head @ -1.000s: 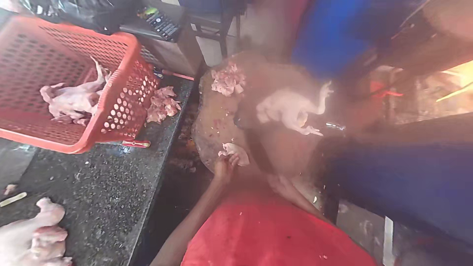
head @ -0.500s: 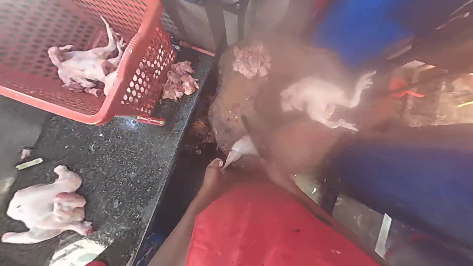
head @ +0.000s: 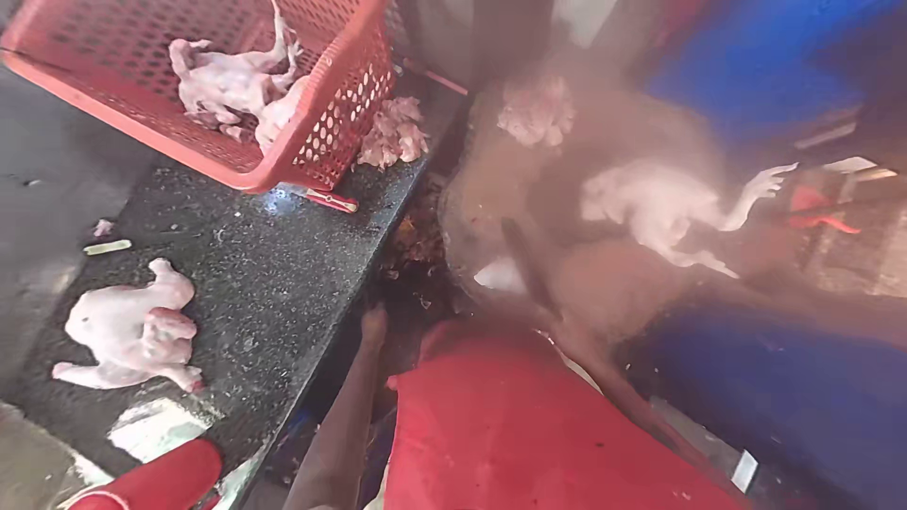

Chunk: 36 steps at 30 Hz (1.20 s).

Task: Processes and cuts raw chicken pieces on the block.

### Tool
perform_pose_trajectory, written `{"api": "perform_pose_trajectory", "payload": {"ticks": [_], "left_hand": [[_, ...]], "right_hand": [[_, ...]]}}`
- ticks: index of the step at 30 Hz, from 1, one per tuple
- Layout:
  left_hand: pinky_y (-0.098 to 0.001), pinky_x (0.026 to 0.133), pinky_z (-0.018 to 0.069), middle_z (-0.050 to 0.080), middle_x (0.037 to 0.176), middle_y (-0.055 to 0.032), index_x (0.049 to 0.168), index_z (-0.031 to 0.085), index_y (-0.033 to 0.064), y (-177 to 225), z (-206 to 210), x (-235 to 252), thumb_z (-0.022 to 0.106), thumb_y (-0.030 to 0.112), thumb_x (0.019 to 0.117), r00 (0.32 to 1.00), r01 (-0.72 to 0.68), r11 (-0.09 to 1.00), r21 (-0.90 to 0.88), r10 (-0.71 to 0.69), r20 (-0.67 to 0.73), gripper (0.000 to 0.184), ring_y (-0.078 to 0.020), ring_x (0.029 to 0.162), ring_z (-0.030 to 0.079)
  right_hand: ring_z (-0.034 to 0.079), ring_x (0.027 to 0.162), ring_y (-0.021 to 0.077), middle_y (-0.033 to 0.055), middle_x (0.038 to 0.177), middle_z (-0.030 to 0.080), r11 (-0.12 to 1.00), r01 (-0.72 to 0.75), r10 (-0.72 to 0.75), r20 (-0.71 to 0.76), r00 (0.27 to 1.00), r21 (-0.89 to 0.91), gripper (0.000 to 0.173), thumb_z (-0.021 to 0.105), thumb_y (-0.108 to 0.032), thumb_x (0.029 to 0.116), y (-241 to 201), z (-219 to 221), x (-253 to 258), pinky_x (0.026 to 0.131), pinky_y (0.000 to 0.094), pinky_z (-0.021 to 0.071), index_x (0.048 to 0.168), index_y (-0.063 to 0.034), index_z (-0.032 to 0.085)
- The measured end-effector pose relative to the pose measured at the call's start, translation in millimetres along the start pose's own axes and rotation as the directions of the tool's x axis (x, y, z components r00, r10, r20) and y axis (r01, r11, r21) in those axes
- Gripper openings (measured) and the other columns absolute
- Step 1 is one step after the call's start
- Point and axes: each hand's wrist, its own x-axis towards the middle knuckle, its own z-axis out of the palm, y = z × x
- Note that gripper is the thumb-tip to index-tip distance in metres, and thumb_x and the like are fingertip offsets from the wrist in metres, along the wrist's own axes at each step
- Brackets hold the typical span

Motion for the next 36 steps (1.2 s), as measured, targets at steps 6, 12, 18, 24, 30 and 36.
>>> {"api": "perform_pose_trajectory", "payload": {"ticks": [6,12,18,24,30,36], "left_hand": [[-0.0417,0.100,0.0557,0.073,0.118,-0.0116,0.128,0.067,0.0057,99,17,-42,0.045,0.024,0.1095,0.854,-0.460,0.887,0.035,0.432,0.289,0.035,-0.0203,0.108,0.071],[-0.0456,0.109,0.0497,0.065,0.136,-0.0101,0.137,0.063,0.0103,235,82,-129,0.060,0.024,0.1030,0.474,-0.813,0.582,0.001,0.662,0.581,0.037,-0.0217,0.124,0.063],[-0.0668,0.103,0.0450,0.061,0.139,-0.0149,0.130,0.068,0.0172,266,134,-141,0.067,0.041,0.0934,0.421,-0.904,0.103,0.414,0.373,0.826,0.044,-0.0418,0.130,0.055],[-0.0408,0.095,0.0575,0.069,0.120,-0.0143,0.135,0.055,-0.0007,290,94,-168,0.075,0.022,0.0892,0.464,-0.508,0.828,-0.237,0.495,0.735,0.055,-0.0217,0.107,0.068],[-0.0420,0.081,0.0621,0.070,0.110,-0.0175,0.138,0.048,-0.0013,265,120,-153,0.058,0.016,0.1046,0.646,0.050,0.906,-0.420,0.292,0.706,0.039,-0.0259,0.093,0.072],[-0.0363,0.071,0.0626,0.075,0.095,-0.0143,0.129,0.057,-0.0026,229,123,-143,0.055,0.026,0.1072,0.644,-0.093,0.991,-0.092,0.131,0.753,0.036,-0.0218,0.079,0.074]], "right_hand": [[0.064,0.080,0.0283,0.0160,0.088,0.065,0.997,-0.024,0.008,-0.211,0.977,-0.073,0.044,0.048,-0.041,0.1075,23,-16,-27,0.078,0.0506,0.0529,0.123,-0.0015,0.062],[0.065,0.085,0.0307,0.0194,0.094,0.065,0.986,-0.169,0.168,-0.142,0.975,0.005,0.053,0.046,-0.047,0.1083,49,-34,-27,0.084,0.0533,0.0524,0.123,0.0012,0.062],[0.068,0.089,0.0292,0.0184,0.101,0.070,0.990,-0.102,0.114,-0.127,0.985,0.098,0.053,0.049,-0.046,0.1071,69,-33,-30,0.087,0.0517,0.0551,0.132,-0.0008,0.059],[0.065,0.092,0.0321,0.0254,0.104,0.066,0.950,-0.023,0.079,-0.167,0.983,0.313,0.046,0.047,-0.030,0.1099,69,-39,-47,0.089,0.0512,0.0532,0.134,0.0076,0.054],[0.065,0.082,0.0257,0.0156,0.093,0.065,0.946,-0.003,0.092,-0.260,0.961,0.324,0.046,0.044,-0.040,0.1098,53,-54,-28,0.080,0.0478,0.0553,0.131,-0.0012,0.057],[0.059,0.070,0.0149,0.0061,0.087,0.061,0.875,0.433,-0.330,-0.386,0.861,0.218,0.055,0.037,-0.047,0.1079,-25,-82,-47,0.068,0.0365,0.0543,0.138,-0.0046,0.053]]}}
